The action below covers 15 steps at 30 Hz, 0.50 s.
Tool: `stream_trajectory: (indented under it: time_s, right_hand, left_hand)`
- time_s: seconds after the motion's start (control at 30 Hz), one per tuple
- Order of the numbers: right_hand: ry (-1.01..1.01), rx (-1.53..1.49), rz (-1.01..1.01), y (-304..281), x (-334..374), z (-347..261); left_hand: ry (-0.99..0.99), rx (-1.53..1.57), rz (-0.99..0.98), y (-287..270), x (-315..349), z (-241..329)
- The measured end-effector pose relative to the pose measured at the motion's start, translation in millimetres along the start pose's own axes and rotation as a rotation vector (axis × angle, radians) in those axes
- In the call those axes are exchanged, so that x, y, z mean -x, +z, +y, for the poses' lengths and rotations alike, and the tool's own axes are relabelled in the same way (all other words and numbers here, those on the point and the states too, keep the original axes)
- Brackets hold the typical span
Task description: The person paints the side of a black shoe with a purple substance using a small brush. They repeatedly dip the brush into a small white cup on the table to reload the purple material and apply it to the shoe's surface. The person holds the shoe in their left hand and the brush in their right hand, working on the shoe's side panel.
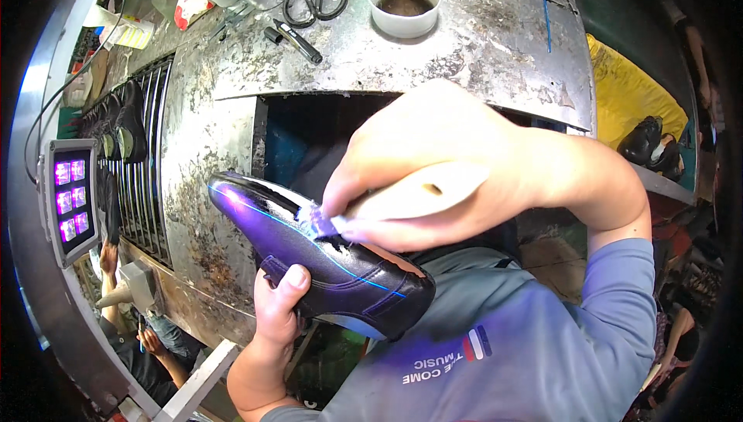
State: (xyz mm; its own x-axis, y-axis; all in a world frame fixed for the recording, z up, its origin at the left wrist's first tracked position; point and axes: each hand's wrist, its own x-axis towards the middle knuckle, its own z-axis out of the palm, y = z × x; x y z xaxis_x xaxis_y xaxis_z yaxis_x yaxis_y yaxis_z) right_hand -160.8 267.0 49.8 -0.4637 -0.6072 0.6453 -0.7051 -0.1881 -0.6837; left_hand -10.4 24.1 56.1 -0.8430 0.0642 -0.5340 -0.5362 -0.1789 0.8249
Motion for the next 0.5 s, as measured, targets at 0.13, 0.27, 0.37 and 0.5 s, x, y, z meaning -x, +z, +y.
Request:
stream_trajectory:
  time_s: [0.13, 0.27, 0.37, 0.5]
  right_hand:
    - [0.054, 0.020, -0.057, 4, -4, -5]
    - [0.093, 0.035, -0.135, 2, -2, -11]
    - [0.104, -0.002, -0.185, 1, 0, -16]
    - [0.098, -0.061, -0.243, -2, 2, -18]
  left_hand:
    - [-0.069, -0.125, 0.000, 4, 0, 6]
    - [-0.034, -0.156, 0.020, -1, 0, 3]
    - [-0.019, -0.105, 0.031, -7, 0, -2]
    - [0.025, -0.021, 0.063, -13, 0, -9]
